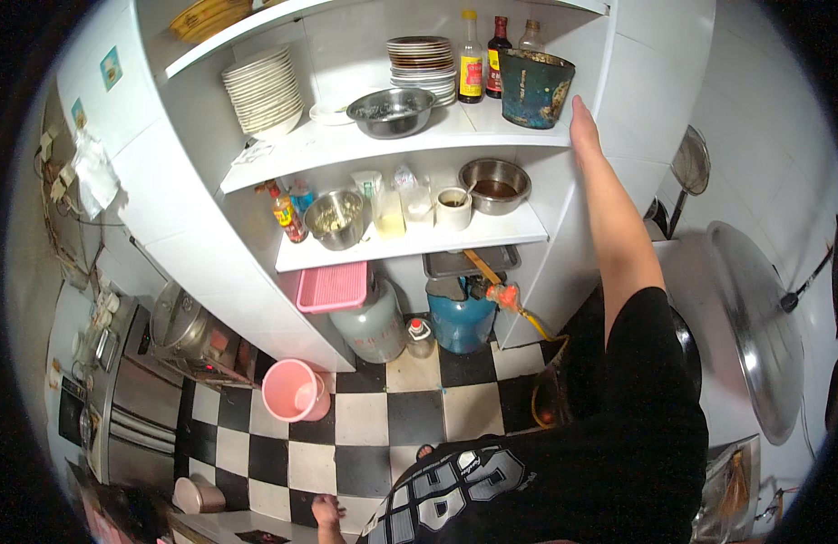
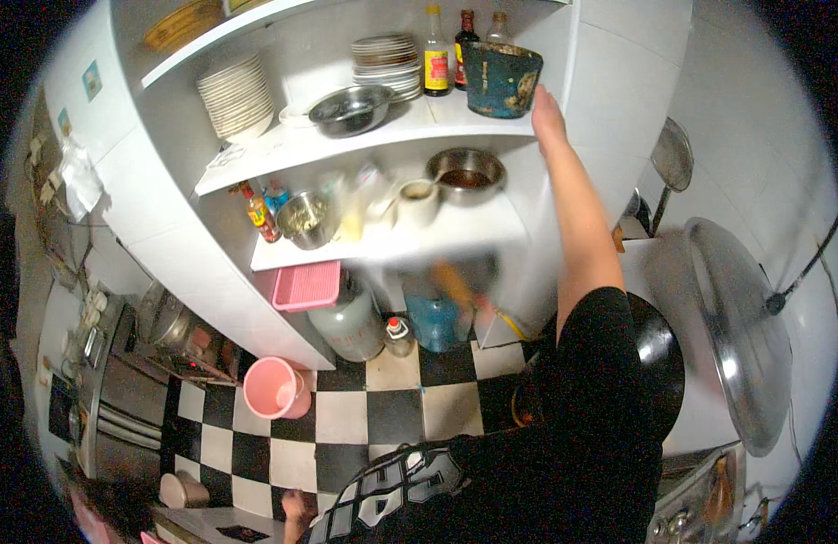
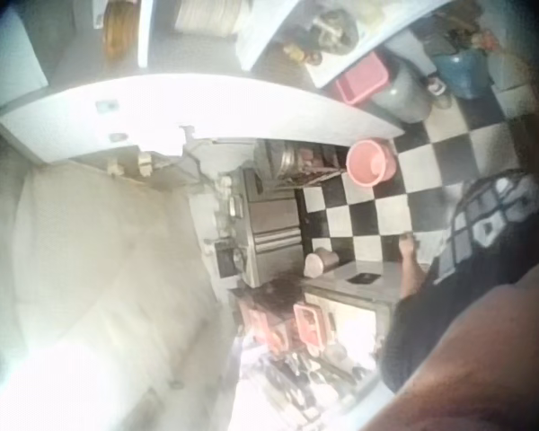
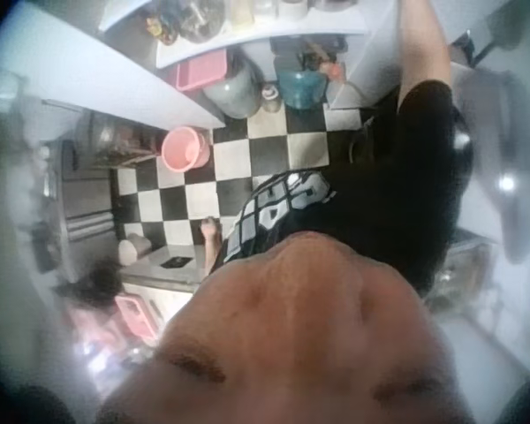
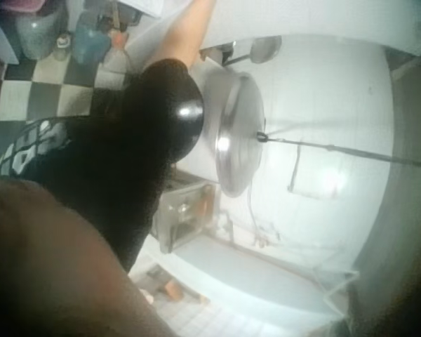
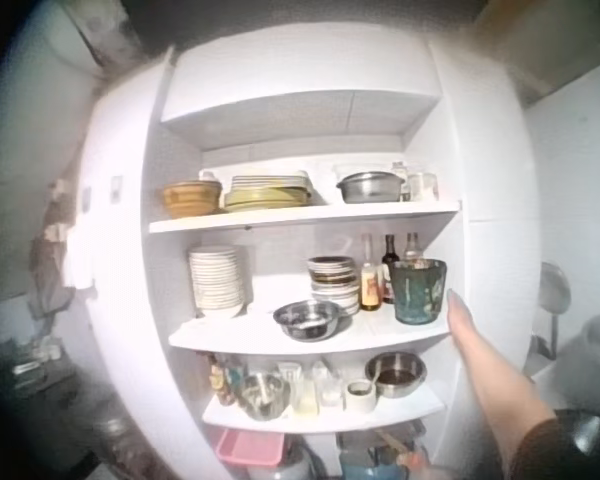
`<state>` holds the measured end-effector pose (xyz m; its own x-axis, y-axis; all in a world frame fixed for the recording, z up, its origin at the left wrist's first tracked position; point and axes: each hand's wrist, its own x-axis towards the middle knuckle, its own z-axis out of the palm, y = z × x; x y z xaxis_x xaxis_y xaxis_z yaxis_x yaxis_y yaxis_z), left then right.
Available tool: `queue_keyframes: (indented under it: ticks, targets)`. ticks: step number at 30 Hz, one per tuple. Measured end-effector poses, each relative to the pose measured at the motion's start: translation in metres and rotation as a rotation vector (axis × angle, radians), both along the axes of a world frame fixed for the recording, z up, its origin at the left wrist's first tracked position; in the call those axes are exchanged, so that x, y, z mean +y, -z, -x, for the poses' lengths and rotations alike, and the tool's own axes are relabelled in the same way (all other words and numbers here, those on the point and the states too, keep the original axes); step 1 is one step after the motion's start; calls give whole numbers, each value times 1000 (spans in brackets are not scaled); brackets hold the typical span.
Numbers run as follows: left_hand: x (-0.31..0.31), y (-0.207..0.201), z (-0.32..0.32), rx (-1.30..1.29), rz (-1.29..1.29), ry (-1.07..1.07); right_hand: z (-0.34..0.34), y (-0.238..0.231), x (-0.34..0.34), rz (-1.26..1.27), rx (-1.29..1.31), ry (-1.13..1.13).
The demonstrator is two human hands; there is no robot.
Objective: The person retrieves a sauce bottle from a shelf, opens it, and uses a ladle to pour sauce over several trays of prepared food. They then close the bottle, return it to the shelf, and clean a wok and a cutting board.
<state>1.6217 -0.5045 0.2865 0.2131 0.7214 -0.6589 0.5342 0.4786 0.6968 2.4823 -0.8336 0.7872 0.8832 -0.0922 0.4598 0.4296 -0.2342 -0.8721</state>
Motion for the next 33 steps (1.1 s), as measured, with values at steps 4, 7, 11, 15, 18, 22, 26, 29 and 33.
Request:
queue_keyframes:
  ticks: [4, 7, 11, 15, 18, 22, 26, 29, 33]
  targets:
    - [60, -47, -91, -63, -214, 61, -43, -1, 28, 41, -73, 90]
    - [52, -48, -124, -142, -191, 51, -23, 20, 52, 1, -235, 98]
    - [-8, -27, -130, -81, -30, 285, -3, 32, 52, 239, -246, 110]
    - [-47, -1, -176, 111, 27, 430, -53, 6, 40, 158, -218, 55]
    - [-54, 5, -206, 179, 25, 414, -112, -13, 50, 285, -156, 96]
    - [-53, 1, -218, 200, 6, 397, -166, -19, 76, 399, -146, 89]
    - [-52, 3, -225, 204, -1, 394, -190, -17, 88, 411, -196, 138]
    - [-49, 9, -243, 222, 13, 383, -203, -18, 89, 359, -234, 93]
    - [-47, 13, -261, 226, 18, 373, -221, -11, 89, 28, -117, -155]
